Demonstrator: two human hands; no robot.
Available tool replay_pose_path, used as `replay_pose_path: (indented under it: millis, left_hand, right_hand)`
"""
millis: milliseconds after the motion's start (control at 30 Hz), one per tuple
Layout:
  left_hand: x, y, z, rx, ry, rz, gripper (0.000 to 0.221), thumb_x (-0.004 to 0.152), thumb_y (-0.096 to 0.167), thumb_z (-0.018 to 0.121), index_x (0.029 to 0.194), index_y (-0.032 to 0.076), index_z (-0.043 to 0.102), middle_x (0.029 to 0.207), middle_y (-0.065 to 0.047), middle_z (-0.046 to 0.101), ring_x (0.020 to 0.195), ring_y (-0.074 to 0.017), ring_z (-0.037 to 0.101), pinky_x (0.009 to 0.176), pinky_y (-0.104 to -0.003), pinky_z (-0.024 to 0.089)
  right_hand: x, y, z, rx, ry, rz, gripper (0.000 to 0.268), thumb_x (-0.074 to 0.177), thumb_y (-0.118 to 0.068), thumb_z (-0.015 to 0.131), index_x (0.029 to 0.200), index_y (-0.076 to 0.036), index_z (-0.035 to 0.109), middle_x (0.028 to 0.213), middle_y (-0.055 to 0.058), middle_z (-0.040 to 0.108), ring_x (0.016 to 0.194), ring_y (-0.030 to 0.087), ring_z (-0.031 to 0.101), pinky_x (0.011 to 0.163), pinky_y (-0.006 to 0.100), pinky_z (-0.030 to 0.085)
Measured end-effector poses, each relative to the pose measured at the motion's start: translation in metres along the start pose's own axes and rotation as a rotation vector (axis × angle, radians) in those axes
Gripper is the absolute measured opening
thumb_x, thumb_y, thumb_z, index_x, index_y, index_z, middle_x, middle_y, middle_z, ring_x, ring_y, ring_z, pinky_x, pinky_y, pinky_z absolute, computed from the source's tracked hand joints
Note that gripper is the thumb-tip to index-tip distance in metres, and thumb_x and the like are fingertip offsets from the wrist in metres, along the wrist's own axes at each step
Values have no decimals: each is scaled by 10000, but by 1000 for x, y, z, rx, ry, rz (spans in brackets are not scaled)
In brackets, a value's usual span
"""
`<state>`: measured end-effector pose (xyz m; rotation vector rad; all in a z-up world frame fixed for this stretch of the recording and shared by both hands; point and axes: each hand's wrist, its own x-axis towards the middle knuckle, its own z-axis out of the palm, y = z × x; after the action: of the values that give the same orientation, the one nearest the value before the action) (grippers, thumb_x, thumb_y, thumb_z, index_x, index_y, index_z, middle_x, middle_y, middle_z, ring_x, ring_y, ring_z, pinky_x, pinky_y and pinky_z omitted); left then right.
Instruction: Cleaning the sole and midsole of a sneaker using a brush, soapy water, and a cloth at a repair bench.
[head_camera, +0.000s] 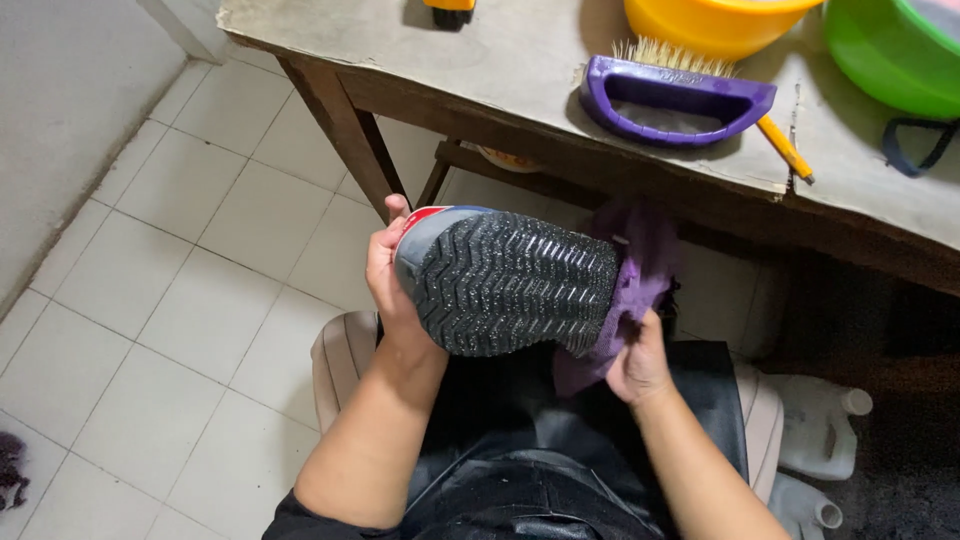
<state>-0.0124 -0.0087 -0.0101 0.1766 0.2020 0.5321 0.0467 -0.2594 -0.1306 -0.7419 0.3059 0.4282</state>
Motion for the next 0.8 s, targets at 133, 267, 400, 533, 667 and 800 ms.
replay_pose_path:
  millis: [133, 267, 400, 533, 667, 800]
  left_hand:
    - [5, -9, -13, 70, 80, 13, 331, 915, 169, 519, 1209, 240, 652, 857, -148, 711, 805, -250, 672, 806, -336, 548]
    - [4, -14, -50, 81, 99, -73, 356, 935, 221, 485, 1232, 248, 679, 957, -145, 734, 914, -266, 682, 866, -377, 541]
    - [-6, -13, -105, 277, 201, -322, 459, 944, 276, 425, 1330, 182, 655, 1212, -173, 701, 1159, -315, 634, 1017, -478, 492]
    - [-27, -9, -103, 591, 83, -387, 285, 867, 120, 453, 904, 44, 725, 1325, -257, 658, 1164, -307, 620, 921, -367, 506]
    - [-32, -8, -71, 1105, 26, -789, 400, 908, 418, 674, 1124, 82, 690, 1210, -193, 653, 1136, -294, 584, 971, -422, 452]
    - [-7, -42, -179, 1210, -163, -820, 528, 903, 429, 761, 1233, 20, 709, 1321, -217, 644, 1287, -300, 551, 1111, -484, 406]
  right_hand:
    - [-1, 10, 19, -99, 72, 108, 394, 855, -449, 658, 1073, -130, 733, 1113, 171, 743, 1024, 367, 719, 950, 575, 589]
    - [8, -3, 7, -297, 289, 37, 517, 973, -534, 609, 1159, -61, 703, 1106, 205, 716, 997, 365, 716, 887, 549, 607]
    - [30, -36, -35, -613, 296, -128, 457, 995, -475, 632, 1169, -60, 714, 1031, 207, 710, 948, 338, 699, 834, 531, 584]
    - [61, -72, -96, -966, 187, -309, 356, 1007, -392, 644, 1195, -103, 735, 954, 195, 718, 896, 291, 683, 780, 513, 551]
    - [70, -89, -95, -1457, -35, -552, 274, 1003, -331, 657, 1171, -134, 745, 863, 184, 728, 837, 310, 690, 741, 520, 527]
    - [41, -104, -29, -1430, -54, -663, 265, 1054, -285, 627, 1168, -63, 717, 967, 216, 713, 962, 337, 682, 889, 521, 511]
